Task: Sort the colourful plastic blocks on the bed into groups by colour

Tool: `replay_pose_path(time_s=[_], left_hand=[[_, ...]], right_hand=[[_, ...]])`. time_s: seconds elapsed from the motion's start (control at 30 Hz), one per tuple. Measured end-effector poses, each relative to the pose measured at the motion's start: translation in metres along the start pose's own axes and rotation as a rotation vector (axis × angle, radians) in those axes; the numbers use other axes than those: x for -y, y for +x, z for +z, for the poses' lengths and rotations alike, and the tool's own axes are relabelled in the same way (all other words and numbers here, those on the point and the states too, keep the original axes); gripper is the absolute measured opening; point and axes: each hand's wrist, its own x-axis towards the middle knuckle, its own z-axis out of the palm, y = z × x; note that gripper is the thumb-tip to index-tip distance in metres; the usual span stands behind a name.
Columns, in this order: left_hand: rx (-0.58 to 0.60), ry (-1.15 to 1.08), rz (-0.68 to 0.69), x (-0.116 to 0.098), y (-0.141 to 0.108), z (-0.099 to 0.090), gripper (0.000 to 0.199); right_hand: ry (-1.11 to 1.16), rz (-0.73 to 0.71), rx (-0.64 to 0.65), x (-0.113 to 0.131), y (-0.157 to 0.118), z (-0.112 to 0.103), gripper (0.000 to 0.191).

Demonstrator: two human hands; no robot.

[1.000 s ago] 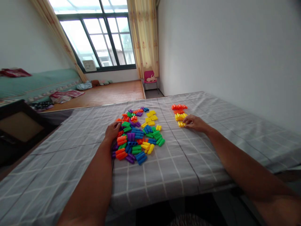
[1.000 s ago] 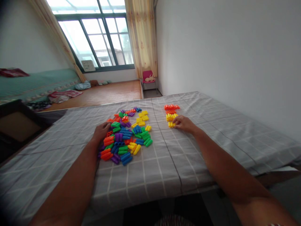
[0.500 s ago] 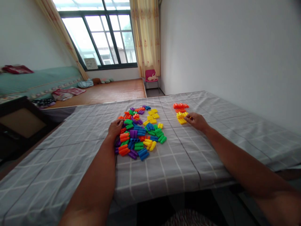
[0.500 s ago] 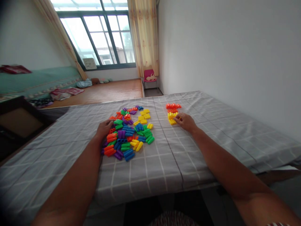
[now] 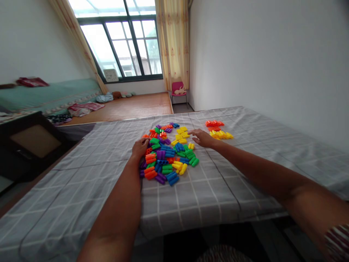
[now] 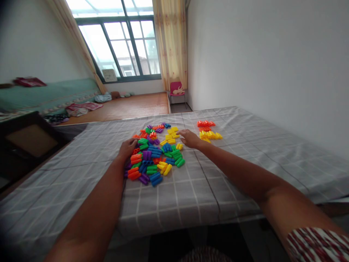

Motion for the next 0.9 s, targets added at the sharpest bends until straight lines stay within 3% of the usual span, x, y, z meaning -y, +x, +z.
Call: replay_pose_path(time_s=[0.13,0.27,0.4,0.47,0.57,0.63,0.77,0.9], left_hand=[[0.009,0.006,-0.006,-0.004,-0.001,0.0,0.039],[0.015,0.032,-0.011,-0.006,-0.001,-0.001,0.039],[0.015,0.029,-0.006,-0.004,0.001,-0.001,0.04],[0.011,0.026,-0.002,-0.003,0.002,-0.001,0.04],[0.012,0.025,0.007,-0.003,0.0,-0.002,0.041],[0.014,0.015,0.011,-0.004,-0.001,-0.003,0.041],[0.009,0.03,0.021,-0.006,-0.001,-0.005,0.039],[0.015,0.025,0.029,-0.006,0.0,-0.007,0.039]], right_hand=[[-0.048,0.168,0.059,-0.009,0.035,0.023,0.037],[-0.079,0.257,0.106,-0.01,0.046,0.034,0.029],[-0.031,0.319,0.072,-0.01,0.043,0.023,0.04],[0.026,0.308,0.067,-0.01,0.037,0.009,0.033],[0.206,0.283,0.023,-0.011,0.018,-0.02,0.02],[0.372,0.315,-0.048,-0.017,-0.003,-0.043,0.022],[0.566,0.519,-0.16,-0.047,-0.055,-0.084,0.031],[0.57,0.737,-0.188,-0.081,-0.099,-0.1,0.035]])
